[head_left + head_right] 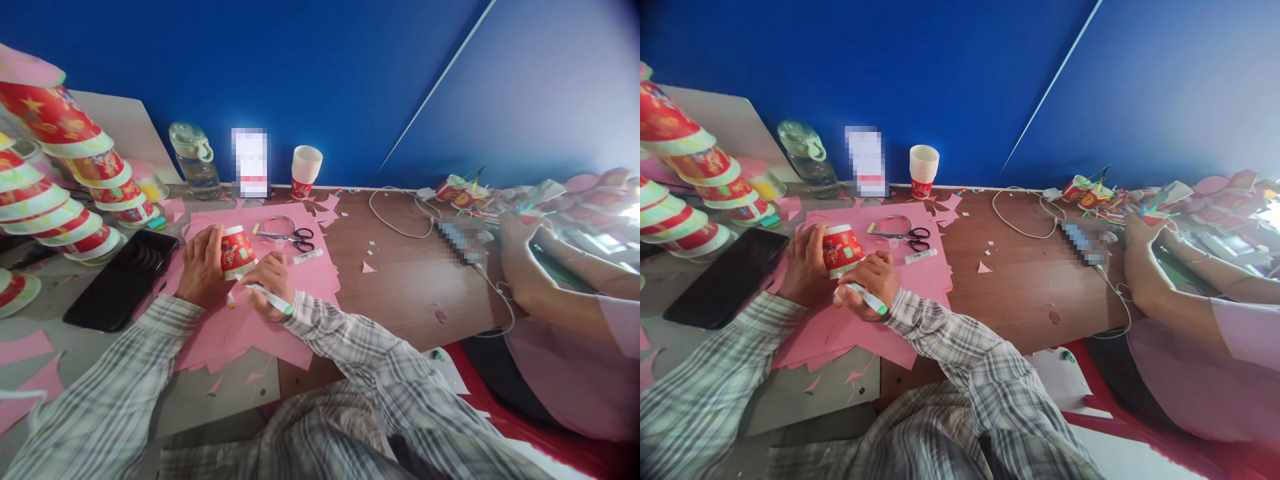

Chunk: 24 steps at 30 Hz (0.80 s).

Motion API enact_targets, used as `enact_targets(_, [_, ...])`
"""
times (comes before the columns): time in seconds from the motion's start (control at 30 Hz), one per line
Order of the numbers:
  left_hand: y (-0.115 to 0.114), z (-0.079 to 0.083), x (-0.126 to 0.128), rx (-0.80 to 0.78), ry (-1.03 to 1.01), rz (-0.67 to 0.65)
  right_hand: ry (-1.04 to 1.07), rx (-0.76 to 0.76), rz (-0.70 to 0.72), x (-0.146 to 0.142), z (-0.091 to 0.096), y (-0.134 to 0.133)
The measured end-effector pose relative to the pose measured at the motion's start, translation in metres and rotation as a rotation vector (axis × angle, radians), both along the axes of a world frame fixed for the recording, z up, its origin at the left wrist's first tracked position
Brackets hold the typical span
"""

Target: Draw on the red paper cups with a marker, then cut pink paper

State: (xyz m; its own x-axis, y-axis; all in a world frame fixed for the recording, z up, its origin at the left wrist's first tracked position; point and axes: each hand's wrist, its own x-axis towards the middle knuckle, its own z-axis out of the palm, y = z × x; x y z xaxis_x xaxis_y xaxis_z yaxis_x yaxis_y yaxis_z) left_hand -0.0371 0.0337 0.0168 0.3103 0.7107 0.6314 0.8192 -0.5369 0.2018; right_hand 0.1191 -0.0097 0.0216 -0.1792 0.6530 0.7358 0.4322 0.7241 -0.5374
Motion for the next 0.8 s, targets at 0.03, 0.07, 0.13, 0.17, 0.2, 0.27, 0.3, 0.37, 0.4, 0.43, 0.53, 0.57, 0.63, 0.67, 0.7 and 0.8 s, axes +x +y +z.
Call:
enact_targets(0.03, [-0.0003,0.0001,0.0001,0.002,0.004,0.003,0.003,-0.002,-0.011,0.0004,0.0005,0.0002])
enact_targets(0.07, [-0.0005,0.0001,0.0001,0.004,0.007,0.004,0.002,-0.006,-0.018,0.0006,0.0009,0.0004])
enact_targets(0.13, [-0.0005,-0.0001,-0.0003,0.002,0.01,0.001,-0.008,-0.015,-0.013,0.0006,0.0008,0.0008])
enact_targets(0.17, [-0.0004,-0.0004,-0.0006,0.001,0.012,-0.005,-0.017,-0.021,0.0,0.0005,0.0006,0.0009])
enact_targets(0.2, [-0.0002,-0.0006,-0.0008,0.001,0.016,-0.013,-0.022,-0.026,0.014,0.0003,0.0004,0.001])
enact_targets(0.27, [0.0002,-0.001,-0.0012,0.011,0.023,-0.025,-0.021,-0.029,0.034,0.0002,0.0004,0.001])
enact_targets(0.3, [0.0003,-0.0011,-0.0012,0.017,0.026,-0.026,-0.013,-0.028,0.031,0.0003,0.0008,0.001])
enact_targets(0.37, [0.0002,-0.0009,-0.0009,0.025,0.028,-0.017,0.003,-0.025,0.004,0.0007,0.0018,0.0008])
enact_targets(0.4, [0.0,-0.0007,-0.0007,0.024,0.028,-0.012,0.005,-0.025,-0.008,0.0009,0.0023,0.0006])
enact_targets(0.43, [-0.0002,-0.0004,-0.0006,0.023,0.028,-0.008,0.003,-0.028,-0.013,0.0011,0.0026,0.0005])
enact_targets(0.53, [-0.0011,0.0003,-0.0005,0.022,0.032,-0.018,-0.018,-0.045,0.021,0.0011,0.0026,0.0002])
enact_targets(0.57, [-0.0013,0.0004,-0.0005,0.021,0.033,-0.022,-0.023,-0.048,0.037,0.001,0.0023,0.0001])
enact_targets(0.63, [-0.0018,0.0005,-0.0005,0.017,0.037,-0.021,-0.02,-0.047,0.041,0.001,0.0019,0.0002])
enact_targets(0.67, [-0.0019,0.0006,-0.0004,0.014,0.04,-0.015,-0.013,-0.042,0.03,0.001,0.0017,0.0003])
enact_targets(0.7, [-0.0021,0.0006,-0.0002,0.014,0.044,-0.005,-0.006,-0.037,0.013,0.001,0.0015,0.0004])
enact_targets(0.8, [-0.0028,0.001,0.0003,0.018,0.056,0.003,0.003,-0.042,0.009,0.0008,0.0006,0.0007])
